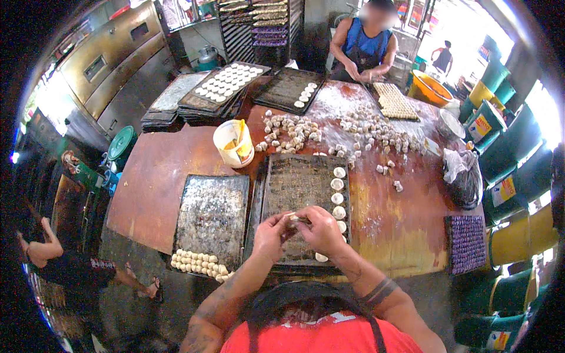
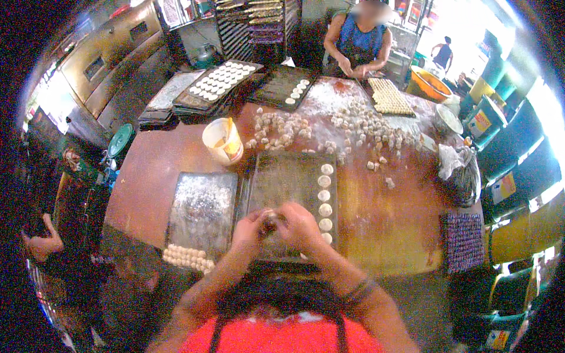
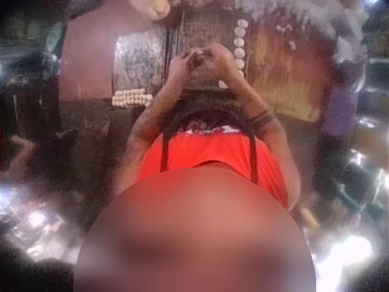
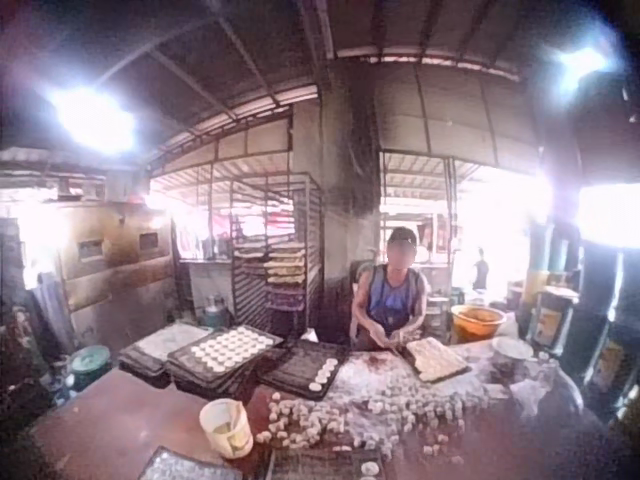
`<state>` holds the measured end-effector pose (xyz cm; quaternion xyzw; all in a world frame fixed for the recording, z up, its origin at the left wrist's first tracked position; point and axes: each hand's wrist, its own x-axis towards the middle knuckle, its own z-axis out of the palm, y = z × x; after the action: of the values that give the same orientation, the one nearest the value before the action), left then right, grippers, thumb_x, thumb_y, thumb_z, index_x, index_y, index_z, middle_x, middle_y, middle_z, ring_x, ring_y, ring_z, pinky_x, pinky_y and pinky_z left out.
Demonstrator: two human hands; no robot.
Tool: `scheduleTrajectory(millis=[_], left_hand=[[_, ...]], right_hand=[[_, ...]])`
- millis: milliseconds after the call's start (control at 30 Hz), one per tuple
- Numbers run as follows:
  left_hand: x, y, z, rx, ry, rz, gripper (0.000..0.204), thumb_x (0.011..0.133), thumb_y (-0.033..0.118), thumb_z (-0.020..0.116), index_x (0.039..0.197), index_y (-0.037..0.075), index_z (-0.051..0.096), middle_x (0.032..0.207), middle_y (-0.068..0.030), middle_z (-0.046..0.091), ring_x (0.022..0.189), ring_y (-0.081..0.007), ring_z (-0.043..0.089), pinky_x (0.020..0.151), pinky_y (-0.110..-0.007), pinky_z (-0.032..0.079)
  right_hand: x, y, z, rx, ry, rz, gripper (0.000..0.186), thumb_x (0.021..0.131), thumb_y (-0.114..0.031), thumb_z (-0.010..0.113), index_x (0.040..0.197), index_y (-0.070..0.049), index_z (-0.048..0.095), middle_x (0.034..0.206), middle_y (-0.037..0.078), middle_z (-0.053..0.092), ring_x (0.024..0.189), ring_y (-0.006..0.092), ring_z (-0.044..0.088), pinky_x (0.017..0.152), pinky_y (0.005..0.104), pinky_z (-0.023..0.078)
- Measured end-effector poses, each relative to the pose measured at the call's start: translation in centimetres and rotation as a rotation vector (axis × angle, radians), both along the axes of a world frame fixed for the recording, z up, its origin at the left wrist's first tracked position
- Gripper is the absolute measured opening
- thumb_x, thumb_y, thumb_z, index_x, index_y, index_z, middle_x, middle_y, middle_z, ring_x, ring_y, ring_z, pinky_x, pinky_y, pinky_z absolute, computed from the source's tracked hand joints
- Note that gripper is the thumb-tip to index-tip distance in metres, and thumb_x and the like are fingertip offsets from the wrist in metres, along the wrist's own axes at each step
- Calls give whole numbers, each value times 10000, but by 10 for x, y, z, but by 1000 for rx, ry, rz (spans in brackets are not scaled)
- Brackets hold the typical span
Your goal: The person glazes dough pieces on baking trays using a brush, places the trays onto a metal rack, and then shapes dough into balls by hand on a wooden table.
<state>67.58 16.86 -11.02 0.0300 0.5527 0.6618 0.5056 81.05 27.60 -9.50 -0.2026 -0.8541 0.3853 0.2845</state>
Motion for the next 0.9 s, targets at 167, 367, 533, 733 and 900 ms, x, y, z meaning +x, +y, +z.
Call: scheduleTrajectory(millis=[167,367,533,733,900], left_hand=[[18,8,-7,164,125,-59,342,1000,66,660,1331,4,602,1171,-82,689,1039,-171,668,964,-338,555],[11,29,17,310,354,-174,354,967,53,696,1308,-12,628,1167,-98,703,1054,-170,666,977,-323,531],[25,49,58,398,155,-185,371,948,83,733,1291,-35,657,1172,-108,722,1036,-165,673,947,-315,539],[13,48,69,293,459,-191,279,976,112,716,1215,-33,704,1126,-91,737,1001,-145,680,894,-295,543],[20,52,76,170,843,-154,311,951,87,721,1238,-29,688,1054,-43,655,988,-168,670,903,-291,549]], right_hand=[[3,-5,-14,251,-38,-33,412,829,-3,720,1239,-21,679,1141,173,661,1099,336,645,917,404,551],[26,39,-9,-378,-14,-30,420,862,-30,765,1261,-3,636,1111,113,677,1018,226,662,904,362,550],[21,37,23,-1122,634,60,251,904,-135,757,1103,-5,675,1090,96,721,934,180,678,853,328,556],[17,35,41,-1038,439,4,217,930,-35,695,1126,-26,603,1086,80,695,899,174,690,771,321,585],[1,13,43,-1004,688,-151,212,900,-45,713,1092,4,638,1045,87,654,984,174,654,885,347,567]])
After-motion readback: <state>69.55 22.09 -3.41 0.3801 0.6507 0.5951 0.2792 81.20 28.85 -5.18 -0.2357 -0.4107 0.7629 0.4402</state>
